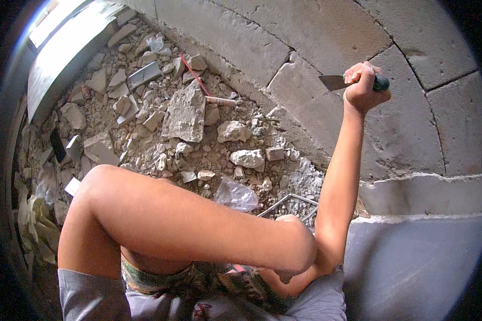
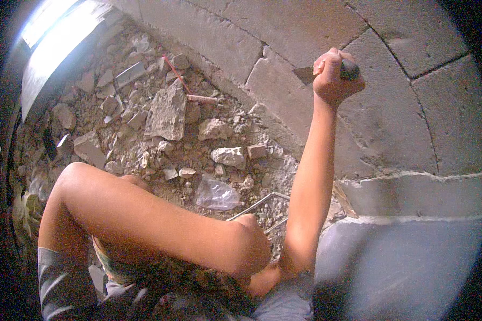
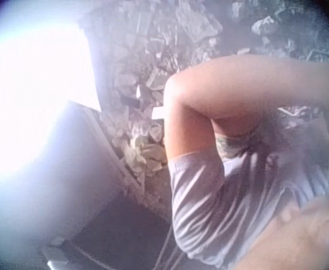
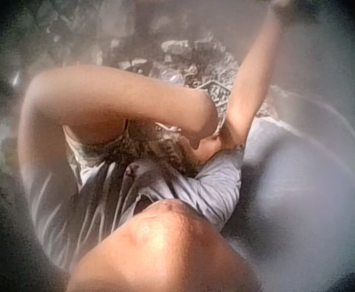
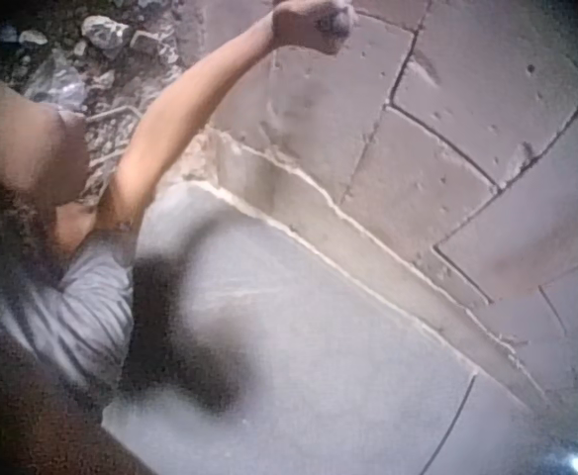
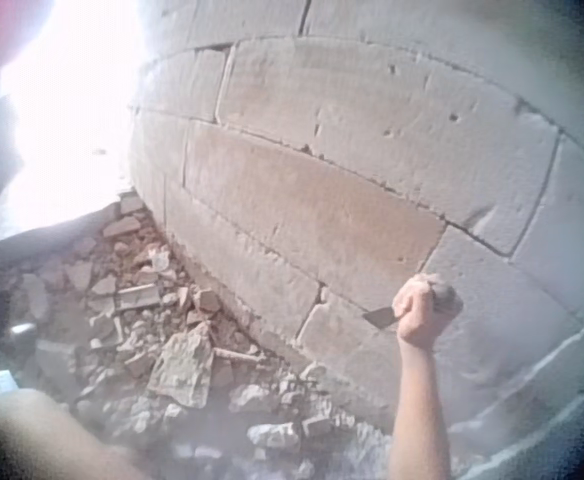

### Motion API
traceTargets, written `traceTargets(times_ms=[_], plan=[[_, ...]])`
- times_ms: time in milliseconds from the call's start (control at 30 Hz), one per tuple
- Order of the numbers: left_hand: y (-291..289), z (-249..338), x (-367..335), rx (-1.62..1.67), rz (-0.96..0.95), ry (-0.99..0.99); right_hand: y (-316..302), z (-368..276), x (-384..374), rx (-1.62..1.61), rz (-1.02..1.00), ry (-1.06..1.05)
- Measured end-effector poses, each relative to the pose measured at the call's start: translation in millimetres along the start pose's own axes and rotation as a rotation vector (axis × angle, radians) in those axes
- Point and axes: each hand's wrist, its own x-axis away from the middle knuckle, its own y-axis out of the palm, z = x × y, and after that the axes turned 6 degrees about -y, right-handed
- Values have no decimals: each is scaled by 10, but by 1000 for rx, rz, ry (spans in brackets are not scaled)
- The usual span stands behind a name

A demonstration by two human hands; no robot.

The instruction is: The person scrapes the side of a concrete block wall using a small handheld scraper, removing mortar and debris while sitting on the floor.

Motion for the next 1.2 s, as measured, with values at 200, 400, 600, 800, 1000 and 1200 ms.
traceTargets(times_ms=[200,400,600,800,1000,1200], plan=[[41,-20,-53,6,3,18,-70,17,-103,-75,-112,-133],[37,-12,-165,-60,-82,-49,0,43,-35,-57,-89,-111],[10,-47,-55,-45,-75,6,54,-64,-68,57,-85,-51],[9,-48,12,-11,1,63,-19,70,29,-49,-91,-18],[28,-52,-31,-19,11,62,-41,-1,20,-41,-60,-41],[31,-31,-100,-28,-38,59,-109,10,-32,-63,-104,-71]])
